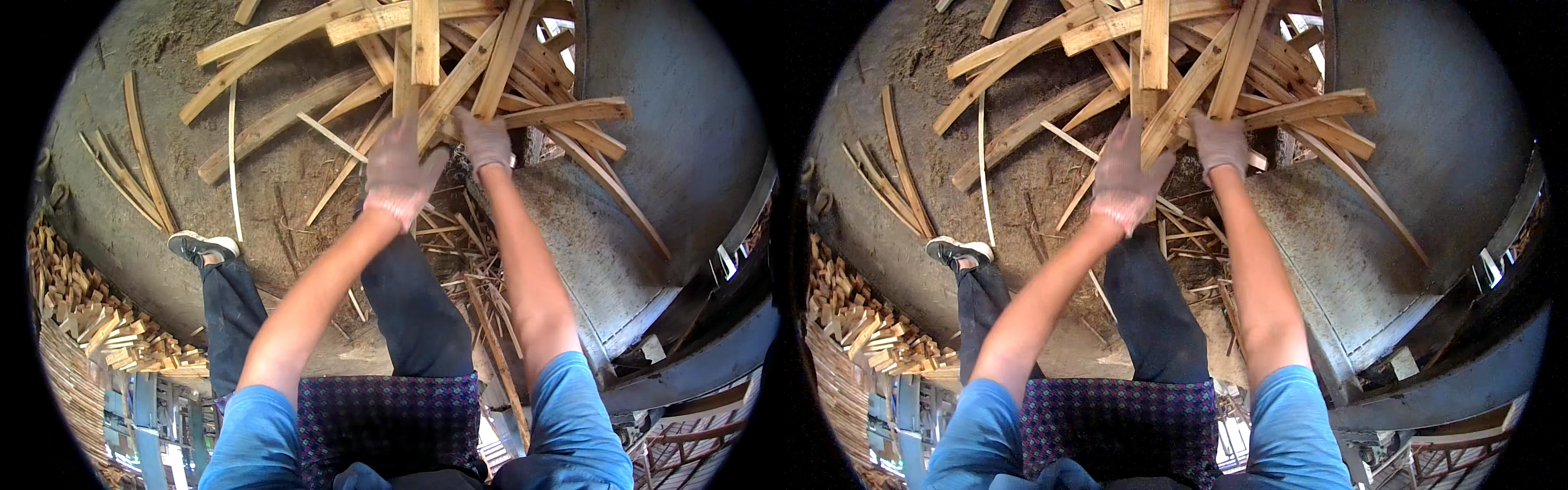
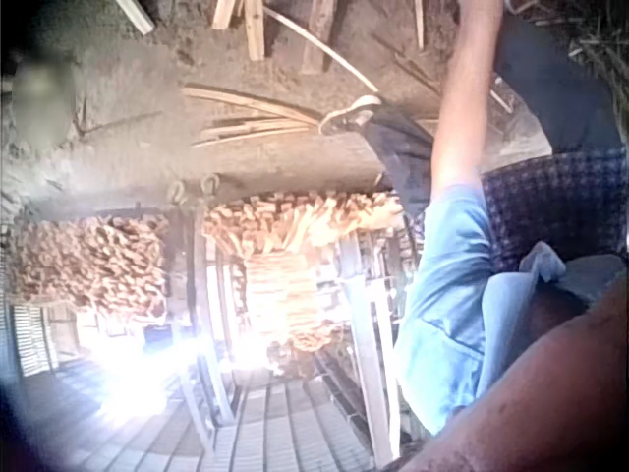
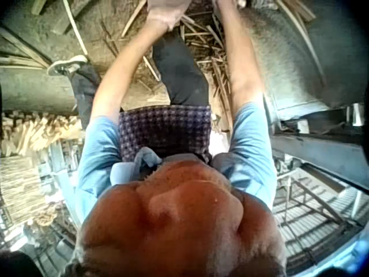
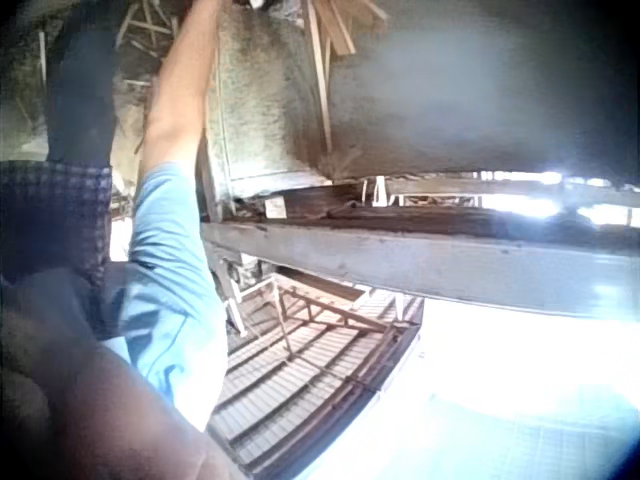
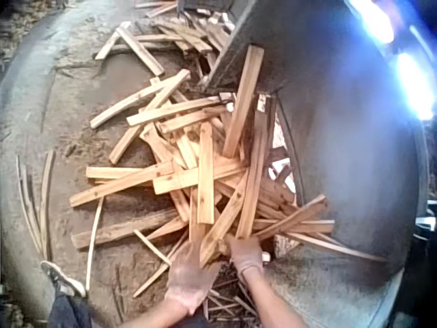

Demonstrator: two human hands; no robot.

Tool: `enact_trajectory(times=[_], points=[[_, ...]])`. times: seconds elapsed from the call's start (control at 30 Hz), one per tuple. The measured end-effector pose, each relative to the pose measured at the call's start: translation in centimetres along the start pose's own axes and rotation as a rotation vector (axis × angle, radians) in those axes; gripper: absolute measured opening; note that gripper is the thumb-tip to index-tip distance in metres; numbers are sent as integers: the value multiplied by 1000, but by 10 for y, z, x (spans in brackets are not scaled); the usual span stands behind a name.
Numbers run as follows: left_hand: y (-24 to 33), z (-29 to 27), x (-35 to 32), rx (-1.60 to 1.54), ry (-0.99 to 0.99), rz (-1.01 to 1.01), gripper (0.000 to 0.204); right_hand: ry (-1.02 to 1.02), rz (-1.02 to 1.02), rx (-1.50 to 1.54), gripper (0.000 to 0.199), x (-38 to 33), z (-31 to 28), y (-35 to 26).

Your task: The person puts on gloves and repeatedly picks up bundles of wooden planks from a pile on the floor, aligns them, and places them into a metal hopper. The person continues this cycle of gathering and loading wood throughout the clip.

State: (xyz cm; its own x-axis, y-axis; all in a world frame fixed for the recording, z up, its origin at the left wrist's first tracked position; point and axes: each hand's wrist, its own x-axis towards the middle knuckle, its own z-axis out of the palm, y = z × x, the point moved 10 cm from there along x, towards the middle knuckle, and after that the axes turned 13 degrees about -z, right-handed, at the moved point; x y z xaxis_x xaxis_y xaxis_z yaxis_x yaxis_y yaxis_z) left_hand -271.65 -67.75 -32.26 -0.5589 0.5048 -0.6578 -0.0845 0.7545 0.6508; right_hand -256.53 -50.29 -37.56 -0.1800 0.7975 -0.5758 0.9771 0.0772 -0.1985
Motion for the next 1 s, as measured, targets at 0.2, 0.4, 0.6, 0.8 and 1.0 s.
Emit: enact_trajectory(times=[0.2, 0.4, 0.6, 0.8, 1.0], points=[[-55, -19, -42, -122, -105, -269, 62, -96, -109, 520, 48, -53, 15, -22], [1, -11, -28, -225, -656, -143, 43, -628, -37, 1555, 54, -223, 26, -86], [10, -54, -54, -176, -632, -151, 60, -836, 182, 1389, 54, -271, 55, -77], [-119, -163, -88, -208, -139, -490, 45, -881, -489, 369, 57, -217, 69, -103], [-320, -318, -66, 100, 337, -656, 62, -37, -376, 9, 86, -51, -17, -111]])
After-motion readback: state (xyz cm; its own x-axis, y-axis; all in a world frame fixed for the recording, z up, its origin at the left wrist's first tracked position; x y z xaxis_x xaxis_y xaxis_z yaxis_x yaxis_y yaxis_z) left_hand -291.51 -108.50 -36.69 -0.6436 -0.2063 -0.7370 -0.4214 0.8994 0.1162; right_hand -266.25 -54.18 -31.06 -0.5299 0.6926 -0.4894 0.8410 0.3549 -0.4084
